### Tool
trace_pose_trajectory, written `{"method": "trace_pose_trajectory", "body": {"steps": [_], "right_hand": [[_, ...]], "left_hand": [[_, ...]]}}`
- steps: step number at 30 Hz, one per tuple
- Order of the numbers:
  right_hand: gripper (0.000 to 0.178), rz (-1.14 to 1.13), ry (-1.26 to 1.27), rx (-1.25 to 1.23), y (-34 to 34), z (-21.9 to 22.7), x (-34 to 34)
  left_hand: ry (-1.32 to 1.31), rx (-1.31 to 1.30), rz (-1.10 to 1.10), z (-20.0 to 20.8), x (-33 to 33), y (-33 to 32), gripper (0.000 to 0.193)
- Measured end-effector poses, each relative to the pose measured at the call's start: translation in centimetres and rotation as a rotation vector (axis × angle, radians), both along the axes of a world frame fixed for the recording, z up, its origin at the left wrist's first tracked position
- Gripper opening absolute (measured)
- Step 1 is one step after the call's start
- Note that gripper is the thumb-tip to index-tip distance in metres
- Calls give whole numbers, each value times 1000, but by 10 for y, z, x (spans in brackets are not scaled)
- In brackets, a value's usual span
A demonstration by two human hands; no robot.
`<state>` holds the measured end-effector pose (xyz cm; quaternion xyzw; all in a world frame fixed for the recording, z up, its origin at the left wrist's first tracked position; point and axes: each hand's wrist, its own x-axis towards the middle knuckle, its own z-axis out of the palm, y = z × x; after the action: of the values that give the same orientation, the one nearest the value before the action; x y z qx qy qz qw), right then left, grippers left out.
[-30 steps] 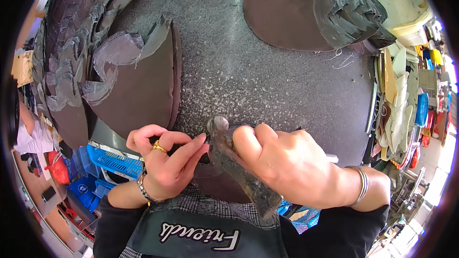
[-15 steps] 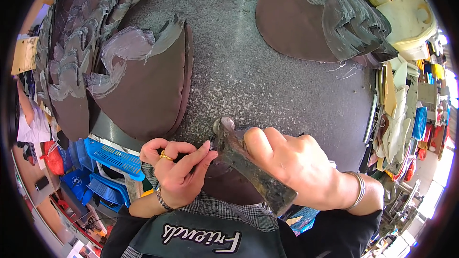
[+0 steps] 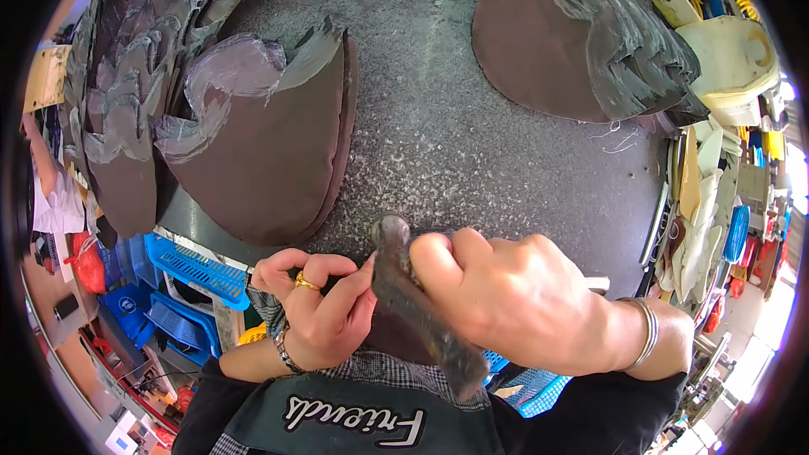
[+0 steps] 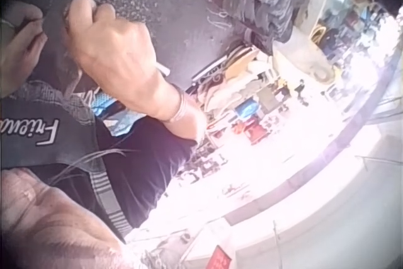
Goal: The person folds the edges of leather pieces by hand and hammers them down with a hammer.
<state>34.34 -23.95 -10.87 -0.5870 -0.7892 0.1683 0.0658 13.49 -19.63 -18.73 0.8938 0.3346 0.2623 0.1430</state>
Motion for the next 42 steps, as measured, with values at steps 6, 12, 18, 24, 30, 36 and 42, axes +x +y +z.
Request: {"method": "trace_pose_trajectory", "body": {"steps": [6,12,18,24,30,36,42], "right_hand": [[19,47,12,17,6,0,3],[18,104,-71,81,5,-6,2],[15,92,-28,46,7,2,0],[20,-105,153,-194,-19,15,19],[20,-336,294,-186,-67,16,23],[19,-587,252,-136,-92,-1,28],[21,-1094,287,377,-93,-6,73]], "left_hand": [[11,47,-13,2,2,0,29],[20,78,-41,1,1,1,28],[-33,-33,-227,-3,-9,-3,28],[19,-6,-223,5,-5,3,30],[28,-118,-353,21,26,28,24],[26,-260,-512,53,36,80,21],[327,439,-60,68,45,174,67]]}}
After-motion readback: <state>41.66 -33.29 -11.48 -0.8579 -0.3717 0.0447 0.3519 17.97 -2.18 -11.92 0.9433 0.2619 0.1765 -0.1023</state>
